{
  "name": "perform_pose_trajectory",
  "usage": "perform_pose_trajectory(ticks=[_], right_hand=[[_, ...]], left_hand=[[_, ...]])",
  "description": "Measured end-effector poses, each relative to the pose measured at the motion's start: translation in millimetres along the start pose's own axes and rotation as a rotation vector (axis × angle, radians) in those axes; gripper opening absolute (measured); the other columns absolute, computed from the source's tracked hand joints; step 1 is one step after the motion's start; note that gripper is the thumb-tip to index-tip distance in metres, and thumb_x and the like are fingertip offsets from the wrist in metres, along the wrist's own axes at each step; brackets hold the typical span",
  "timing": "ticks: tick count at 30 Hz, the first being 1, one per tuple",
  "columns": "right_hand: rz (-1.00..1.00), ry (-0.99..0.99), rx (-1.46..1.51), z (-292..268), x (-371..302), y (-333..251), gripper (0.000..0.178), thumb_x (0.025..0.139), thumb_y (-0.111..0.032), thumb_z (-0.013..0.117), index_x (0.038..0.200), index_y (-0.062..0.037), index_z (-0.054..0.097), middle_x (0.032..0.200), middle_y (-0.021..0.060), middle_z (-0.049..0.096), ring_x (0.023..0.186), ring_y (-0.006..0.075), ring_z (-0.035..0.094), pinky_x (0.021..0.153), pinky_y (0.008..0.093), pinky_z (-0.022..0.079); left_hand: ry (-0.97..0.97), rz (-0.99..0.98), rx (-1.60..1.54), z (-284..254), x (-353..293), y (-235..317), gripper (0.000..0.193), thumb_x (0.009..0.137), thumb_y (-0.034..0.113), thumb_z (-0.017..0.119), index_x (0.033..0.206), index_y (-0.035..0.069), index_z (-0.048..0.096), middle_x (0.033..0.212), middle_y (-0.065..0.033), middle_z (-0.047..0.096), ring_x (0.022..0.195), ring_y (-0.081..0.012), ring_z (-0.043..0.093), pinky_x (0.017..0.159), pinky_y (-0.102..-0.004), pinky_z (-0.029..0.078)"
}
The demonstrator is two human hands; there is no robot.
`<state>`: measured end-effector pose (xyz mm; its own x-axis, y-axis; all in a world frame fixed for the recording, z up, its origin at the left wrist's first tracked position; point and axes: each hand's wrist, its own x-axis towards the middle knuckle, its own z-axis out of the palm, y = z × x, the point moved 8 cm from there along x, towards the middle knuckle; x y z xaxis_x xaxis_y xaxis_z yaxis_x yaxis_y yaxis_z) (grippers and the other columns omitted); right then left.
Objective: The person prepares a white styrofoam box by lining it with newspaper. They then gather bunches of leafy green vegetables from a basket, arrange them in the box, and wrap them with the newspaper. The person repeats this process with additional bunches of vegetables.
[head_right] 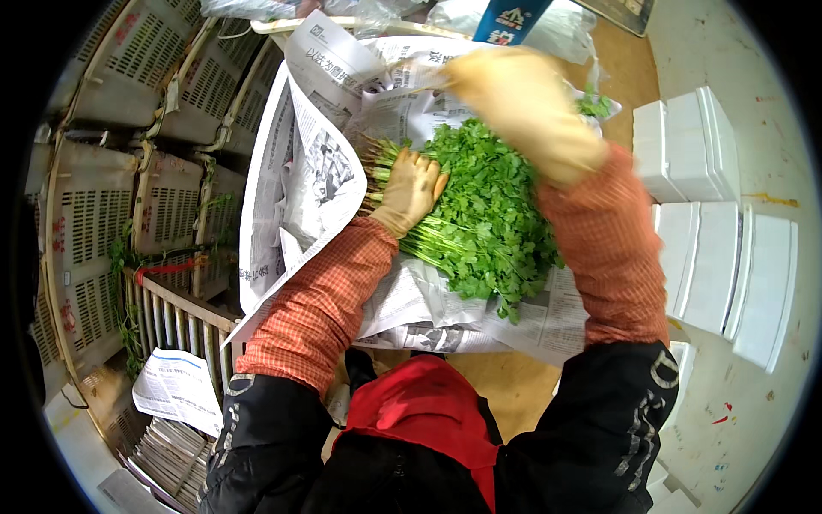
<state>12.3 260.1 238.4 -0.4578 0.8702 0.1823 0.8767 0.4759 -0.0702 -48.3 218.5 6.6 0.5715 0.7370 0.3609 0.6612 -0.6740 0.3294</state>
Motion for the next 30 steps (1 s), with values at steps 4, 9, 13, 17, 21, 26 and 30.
perform_pose_trajectory(ticks=[4,9,13,17,21,26,30], right_hand=[[-0.141,-0.447,-0.101,166,45,-36,0.018,0.082,-0.011,0.057,0.090,-0.0016,0.070,0.083,0.0166,0.068,0.080,0.0313,0.067,0.074,0.0410,0.054],[0.224,-0.420,0.113,270,74,-12,0.024,0.083,-0.022,0.057,0.096,-0.0069,0.071,0.091,0.0195,0.068,0.087,0.0359,0.066,0.079,0.0442,0.052],[0.249,-0.558,0.201,282,55,0,0.030,0.087,-0.023,0.056,0.112,-0.0097,0.067,0.105,0.0193,0.066,0.097,0.0351,0.063,0.085,0.0414,0.050],[0.197,-0.202,0.289,198,7,45,0.032,0.088,-0.020,0.057,0.118,-0.0078,0.062,0.110,0.0145,0.066,0.098,0.0331,0.063,0.087,0.0409,0.048],[0.166,-0.302,-0.050,177,-59,59,0.030,0.083,-0.019,0.063,0.109,-0.0039,0.063,0.093,0.0140,0.066,0.088,0.0306,0.062,0.079,0.0419,0.046],[0.273,-0.179,-0.187,191,-121,30,0.036,0.087,-0.019,0.058,0.118,-0.0008,0.056,0.107,0.0145,0.062,0.099,0.0284,0.059,0.088,0.0412,0.043],[0.270,-0.160,-0.300,193,-140,10,0.041,0.088,-0.018,0.056,0.124,0.0011,0.051,0.116,0.0161,0.058,0.108,0.0278,0.056,0.094,0.0415,0.040]], left_hand=[[0.032,-0.056,-0.031,-2,-2,-3,0.014,0.086,0.019,0.057,0.080,0.007,0.060,0.079,-0.0124,0.058,0.086,-0.0283,0.055,0.098,-0.0454,0.038],[0.036,-0.364,-0.738,15,-10,-25,0.040,0.087,0.017,0.053,0.124,0.001,0.051,0.122,-0.0196,0.056,0.115,-0.0320,0.051,0.102,-0.0442,0.038],[0.083,-0.126,-0.119,5,-5,-12,0.046,0.090,0.026,0.053,0.127,-0.001,0.048,0.125,-0.0207,0.054,0.115,-0.0327,0.052,0.103,-0.0472,0.035],[0.037,-0.134,0.074,-4,-1,-7,0.052,0.091,0.035,0.055,0.125,-0.005,0.050,0.127,-0.0232,0.052,0.117,-0.0356,0.049,0.103,-0.0493,0.032],[0.003,-0.085,0.071,-12,5,11,0.051,0.091,0.035,0.055,0.124,-0.003,0.051,0.124,-0.0213,0.053,0.118,-0.0336,0.048,0.104,-0.0489,0.032],[-0.102,-0.065,0.053,0,2,16,0.050,0.090,0.036,0.056,0.122,-0.002,0.052,0.120,-0.0187,0.056,0.117,-0.0315,0.049,0.103,-0.0474,0.033],[-0.094,-0.044,0.058,6,-7,19,0.049,0.087,0.034,0.060,0.119,-0.002,0.053,0.120,-0.0180,0.056,0.116,-0.0310,0.049,0.101,-0.0473,0.034]])
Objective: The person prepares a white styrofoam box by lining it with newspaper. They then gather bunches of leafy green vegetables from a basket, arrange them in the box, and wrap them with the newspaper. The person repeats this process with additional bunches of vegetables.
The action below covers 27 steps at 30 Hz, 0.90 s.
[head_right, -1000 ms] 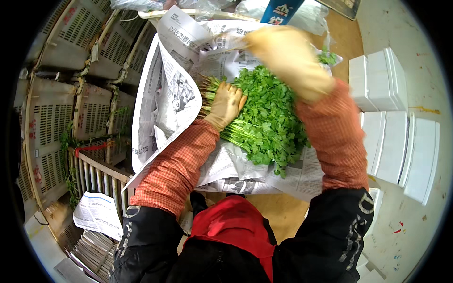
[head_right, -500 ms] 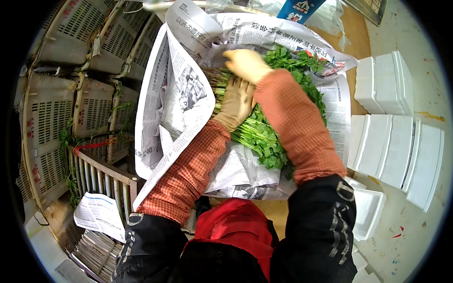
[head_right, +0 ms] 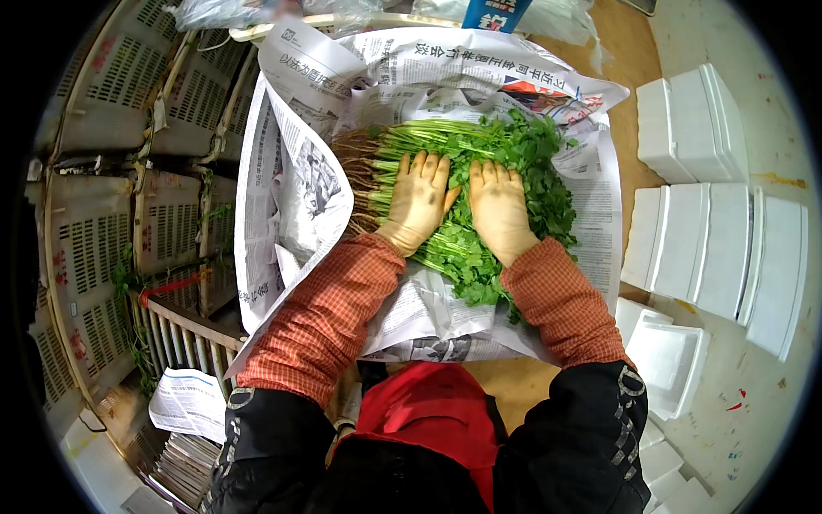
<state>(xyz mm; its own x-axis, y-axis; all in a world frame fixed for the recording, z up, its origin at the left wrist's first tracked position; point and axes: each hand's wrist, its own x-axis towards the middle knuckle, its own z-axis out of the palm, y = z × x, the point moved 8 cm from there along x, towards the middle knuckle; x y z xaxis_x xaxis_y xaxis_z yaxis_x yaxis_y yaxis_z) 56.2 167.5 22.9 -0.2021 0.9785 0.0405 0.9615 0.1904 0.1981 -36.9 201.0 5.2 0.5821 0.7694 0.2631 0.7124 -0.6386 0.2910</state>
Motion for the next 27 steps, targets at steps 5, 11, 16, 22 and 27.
perform_pose_trajectory(ticks=[5,11,16,22,27], right_hand=[[0.044,0.004,0.201,19,11,12,0.041,0.088,-0.017,0.055,0.125,0.0009,0.051,0.118,0.0166,0.058,0.107,0.0298,0.056,0.094,0.0437,0.039],[0.042,0.025,0.404,72,37,44,0.038,0.090,-0.021,0.052,0.125,-0.0069,0.055,0.117,0.0116,0.061,0.105,0.0308,0.057,0.095,0.0448,0.039],[0.072,-0.073,0.452,84,52,47,0.037,0.092,-0.021,0.048,0.126,-0.0073,0.055,0.120,0.0124,0.060,0.110,0.0317,0.056,0.098,0.0454,0.038],[0.027,0.071,0.562,14,44,45,0.036,0.090,-0.015,0.053,0.125,-0.0073,0.055,0.127,0.0104,0.056,0.119,0.0289,0.050,0.100,0.0437,0.036],[0.249,-0.098,0.931,-64,-39,66,0.019,0.086,-0.017,0.062,0.101,-0.0069,0.067,0.093,0.0106,0.068,0.086,0.0277,0.064,0.076,0.0383,0.050]], left_hand=[[-0.056,-0.018,-0.038,9,10,-8,0.042,0.088,0.024,0.060,0.119,-0.003,0.054,0.117,-0.0191,0.058,0.115,-0.0327,0.051,0.104,-0.0466,0.034],[0.051,0.049,0.044,-6,4,3,0.047,0.090,0.029,0.057,0.126,0.001,0.050,0.127,-0.0183,0.052,0.125,-0.0333,0.045,0.109,-0.0509,0.029],[-0.174,0.102,0.009,0,-24,11,0.062,0.090,0.040,0.056,0.135,0.001,0.041,0.139,-0.0195,0.043,0.131,-0.0347,0.037,0.111,-0.0526,0.024],[-0.320,0.081,-0.075,12,-25,-1,0.069,0.092,0.045,0.052,0.140,0.000,0.035,0.143,-0.0226,0.038,0.135,-0.0360,0.034,0.113,-0.0507,0.023],[0.109,0.118,-0.117,-66,-36,-8,0.047,0.088,0.029,0.064,0.125,0.002,0.054,0.123,-0.0212,0.058,0.118,-0.0332,0.054,0.104,-0.0441,0.040]])
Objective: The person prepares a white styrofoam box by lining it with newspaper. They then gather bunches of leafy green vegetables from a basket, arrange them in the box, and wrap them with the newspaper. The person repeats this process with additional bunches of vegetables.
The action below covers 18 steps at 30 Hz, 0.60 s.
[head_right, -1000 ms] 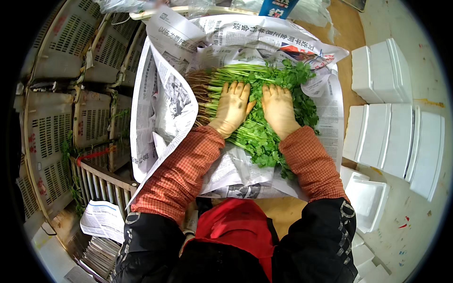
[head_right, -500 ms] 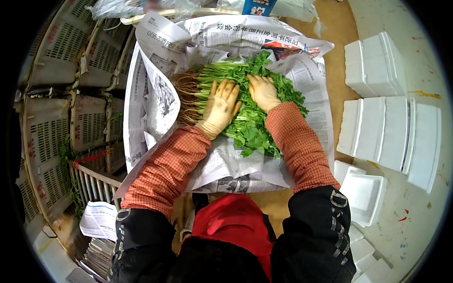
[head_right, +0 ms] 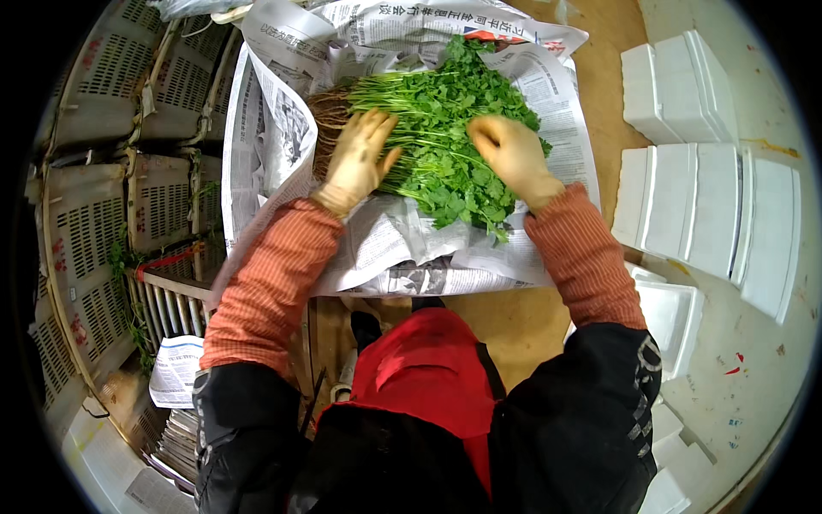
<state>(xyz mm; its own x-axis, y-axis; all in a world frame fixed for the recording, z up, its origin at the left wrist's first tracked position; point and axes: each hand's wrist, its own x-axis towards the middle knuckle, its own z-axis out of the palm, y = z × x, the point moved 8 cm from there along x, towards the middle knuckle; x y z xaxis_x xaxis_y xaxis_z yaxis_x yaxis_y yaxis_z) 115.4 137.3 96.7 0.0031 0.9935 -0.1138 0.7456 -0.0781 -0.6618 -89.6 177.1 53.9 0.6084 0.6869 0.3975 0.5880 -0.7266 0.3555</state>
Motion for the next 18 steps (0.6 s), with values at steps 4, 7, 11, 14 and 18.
perform_pose_trajectory(ticks=[4,7,11,14,18], right_hand=[[0.097,-0.544,-0.190,46,-47,-8,0.030,0.083,-0.035,0.066,0.088,-0.0050,0.069,0.082,0.0141,0.069,0.073,0.0301,0.066,0.070,0.0409,0.052],[0.084,-0.656,-0.650,84,-37,20,0.039,0.082,-0.041,0.062,0.085,-0.0028,0.070,0.079,0.0189,0.067,0.077,0.0353,0.066,0.069,0.0442,0.052],[0.144,-0.503,-0.693,105,-15,68,0.025,0.079,-0.027,0.067,0.080,-0.0023,0.070,0.080,0.0195,0.068,0.078,0.0338,0.067,0.070,0.0446,0.053],[0.112,-0.386,-0.688,121,-1,79,0.021,0.078,-0.013,0.059,0.085,0.0050,0.068,0.084,0.0257,0.066,0.073,0.0382,0.067,0.065,0.0473,0.054],[0.072,-0.398,-0.758,115,-11,60,0.022,0.079,-0.016,0.059,0.076,0.0031,0.069,0.078,0.0245,0.066,0.071,0.0385,0.066,0.064,0.0472,0.052]], left_hand=[[-0.660,-0.280,-0.155,26,-37,-18,0.030,0.090,0.030,0.060,0.101,0.002,0.063,0.076,-0.0135,0.065,0.070,-0.0290,0.065,0.067,-0.0390,0.055],[-0.775,-0.267,-0.017,46,-53,-25,0.041,0.090,0.041,0.054,0.099,0.002,0.063,0.079,-0.0175,0.067,0.073,-0.0343,0.066,0.068,-0.0432,0.054],[-0.765,-0.257,-0.077,70,-66,-35,0.035,0.087,0.035,0.056,0.103,0.003,0.058,0.097,-0.0187,0.065,0.091,-0.0357,0.063,0.079,-0.0451,0.051],[-0.754,-0.217,-0.113,71,-62,-32,0.035,0.087,0.033,0.057,0.104,0.001,0.057,0.096,-0.0203,0.065,0.091,-0.0367,0.063,0.081,-0.0446,0.051],[-0.937,-0.315,-0.164,44,-70,-18,0.043,0.091,0.035,0.055,0.115,0.000,0.056,0.115,-0.0213,0.061,0.108,-0.0356,0.058,0.095,-0.0424,0.046]])
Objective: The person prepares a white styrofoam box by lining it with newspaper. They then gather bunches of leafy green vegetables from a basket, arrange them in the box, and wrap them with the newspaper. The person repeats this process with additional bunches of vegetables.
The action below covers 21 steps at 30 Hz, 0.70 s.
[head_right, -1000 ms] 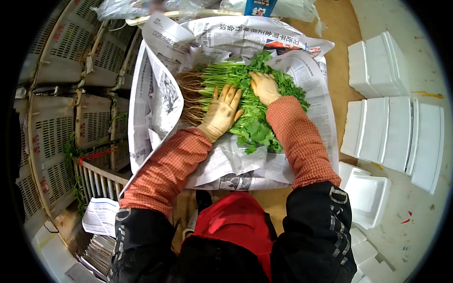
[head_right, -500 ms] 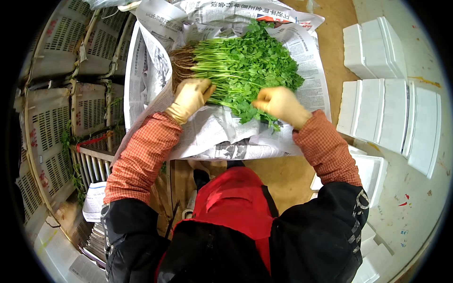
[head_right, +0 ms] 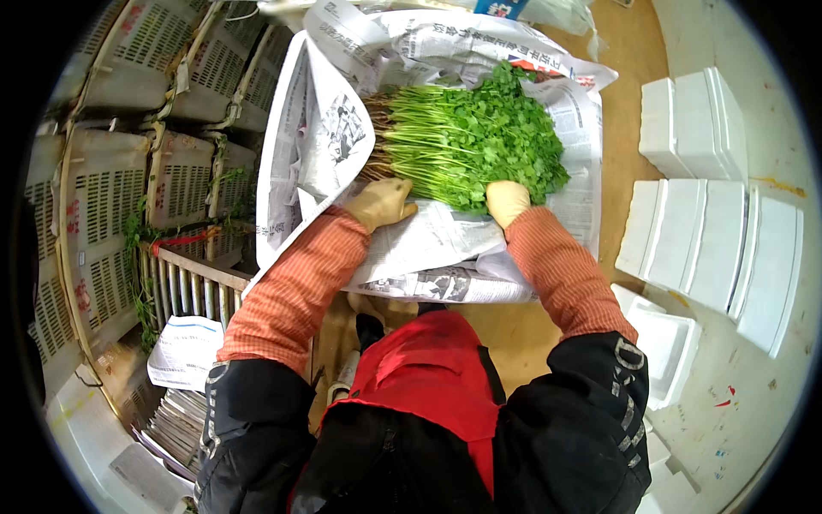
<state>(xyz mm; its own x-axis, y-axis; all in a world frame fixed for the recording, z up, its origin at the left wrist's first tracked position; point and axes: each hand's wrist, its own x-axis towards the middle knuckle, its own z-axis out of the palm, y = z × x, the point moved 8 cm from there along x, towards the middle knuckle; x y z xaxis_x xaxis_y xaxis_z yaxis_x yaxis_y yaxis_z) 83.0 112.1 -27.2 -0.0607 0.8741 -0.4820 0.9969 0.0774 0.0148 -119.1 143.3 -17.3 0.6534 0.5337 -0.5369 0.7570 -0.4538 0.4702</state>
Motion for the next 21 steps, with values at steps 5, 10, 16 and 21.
perform_pose_trajectory(ticks=[5,10,16,21], right_hand=[[-0.030,-0.014,0.416,-60,-34,-1,0.027,0.086,-0.028,0.062,0.100,-0.0061,0.067,0.092,0.0150,0.069,0.083,0.0321,0.066,0.074,0.0392,0.052],[-0.275,0.533,0.218,-143,20,-16,0.051,0.086,-0.031,0.065,0.130,-0.0093,0.052,0.131,0.0096,0.054,0.123,0.0265,0.048,0.097,0.0442,0.040],[-0.025,0.102,-0.022,-109,102,0,0.082,0.078,-0.045,0.072,0.144,-0.0122,0.035,0.139,0.0133,0.047,0.129,0.0299,0.043,0.101,0.0503,0.037],[0.015,-0.104,0.014,-97,117,22,0.094,0.075,-0.047,0.074,0.148,-0.0121,0.027,0.136,0.0161,0.051,0.125,0.0322,0.049,0.101,0.0520,0.038]], left_hand=[[0.379,-0.100,-0.690,-86,-85,-62,0.041,0.096,0.030,0.052,0.128,0.005,0.053,0.132,-0.0136,0.055,0.122,-0.0249,0.053,0.106,-0.0367,0.041],[0.923,-0.292,-1.392,-137,-143,-143,0.027,0.096,0.017,0.055,0.118,0.003,0.061,0.109,-0.0139,0.067,0.094,-0.0174,0.066,0.083,-0.0287,0.054],[1.110,0.056,-0.300,-111,-113,13,0.025,0.091,0.015,0.059,0.111,0.000,0.063,0.107,-0.0188,0.067,0.101,-0.0264,0.065,0.091,-0.0379,0.053],[0.398,-0.163,0.166,-50,26,46,0.066,0.091,0.037,0.055,0.142,0.000,0.033,0.143,-0.0233,0.038,0.131,-0.0338,0.041,0.108,-0.0472,0.034]])
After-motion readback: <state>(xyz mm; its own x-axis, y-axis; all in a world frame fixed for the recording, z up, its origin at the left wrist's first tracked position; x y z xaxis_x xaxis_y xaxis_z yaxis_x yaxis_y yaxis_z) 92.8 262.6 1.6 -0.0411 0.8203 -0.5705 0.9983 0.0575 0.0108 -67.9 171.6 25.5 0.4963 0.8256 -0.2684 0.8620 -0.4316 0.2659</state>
